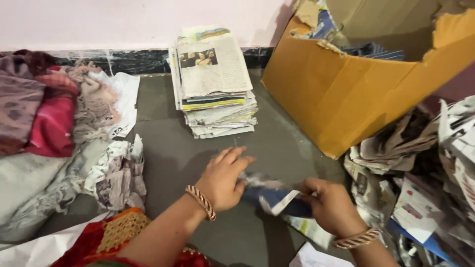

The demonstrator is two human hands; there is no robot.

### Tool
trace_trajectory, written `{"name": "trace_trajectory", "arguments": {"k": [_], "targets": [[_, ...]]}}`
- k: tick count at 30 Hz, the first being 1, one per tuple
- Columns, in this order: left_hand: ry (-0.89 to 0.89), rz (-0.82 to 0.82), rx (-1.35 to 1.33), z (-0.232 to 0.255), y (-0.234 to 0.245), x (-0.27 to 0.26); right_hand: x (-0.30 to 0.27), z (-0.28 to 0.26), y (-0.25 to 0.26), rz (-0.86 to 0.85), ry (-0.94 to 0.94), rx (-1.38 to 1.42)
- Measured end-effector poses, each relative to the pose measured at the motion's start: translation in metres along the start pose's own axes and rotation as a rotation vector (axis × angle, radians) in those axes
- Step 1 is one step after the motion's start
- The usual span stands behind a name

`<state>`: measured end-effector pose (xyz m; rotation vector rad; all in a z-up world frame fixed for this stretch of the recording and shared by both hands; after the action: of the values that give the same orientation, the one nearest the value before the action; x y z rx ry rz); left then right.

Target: Sorting, folding, and organizing a pile of newspapers on the floor.

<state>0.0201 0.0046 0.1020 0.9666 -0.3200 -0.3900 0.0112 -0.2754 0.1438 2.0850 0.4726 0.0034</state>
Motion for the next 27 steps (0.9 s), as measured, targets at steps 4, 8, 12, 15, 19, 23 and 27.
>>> {"name": "trace_trajectory", "arguments": {"k": [4, 8, 12, 15, 19, 23, 27], "targets": [[0.015, -0.121, 0.005, 0.01, 0.006, 0.002, -0.004, -0.015, 0.005, 0.129, 0.321, -0.061], [0.077, -0.45, -0.244, 0.016, -0.012, 0.0, -0.008, -0.035, -0.001, 0.23, 0.406, 0.092], [0.268, -0.599, -0.468, 0.035, -0.019, -0.003, -0.009, -0.036, -0.016, 0.233, 0.563, 0.467], [0.366, -0.601, -0.59, 0.039, -0.014, -0.006, -0.012, -0.045, -0.016, 0.27, 0.629, 0.6], [0.381, -0.545, -0.725, 0.029, -0.024, 0.001, -0.018, -0.051, -0.007, 0.215, 0.554, 0.926], [0.441, -0.232, -0.884, 0.007, -0.051, 0.016, -0.017, -0.053, -0.004, 0.274, 0.375, 0.811], [0.42, -0.023, -0.916, -0.005, -0.057, 0.019, -0.004, -0.035, -0.015, 0.33, 0.103, 0.966]]}}
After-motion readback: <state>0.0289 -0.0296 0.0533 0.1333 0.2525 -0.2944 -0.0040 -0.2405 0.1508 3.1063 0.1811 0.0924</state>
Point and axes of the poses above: each hand's wrist, its own x-axis towards the middle knuckle, its own y-axis out of the back of the hand, z = x × y, the point moved 1 cm from there along x, towards the middle knuckle, and after that the axes turned 13 degrees about -z, right-handed, at the moved point
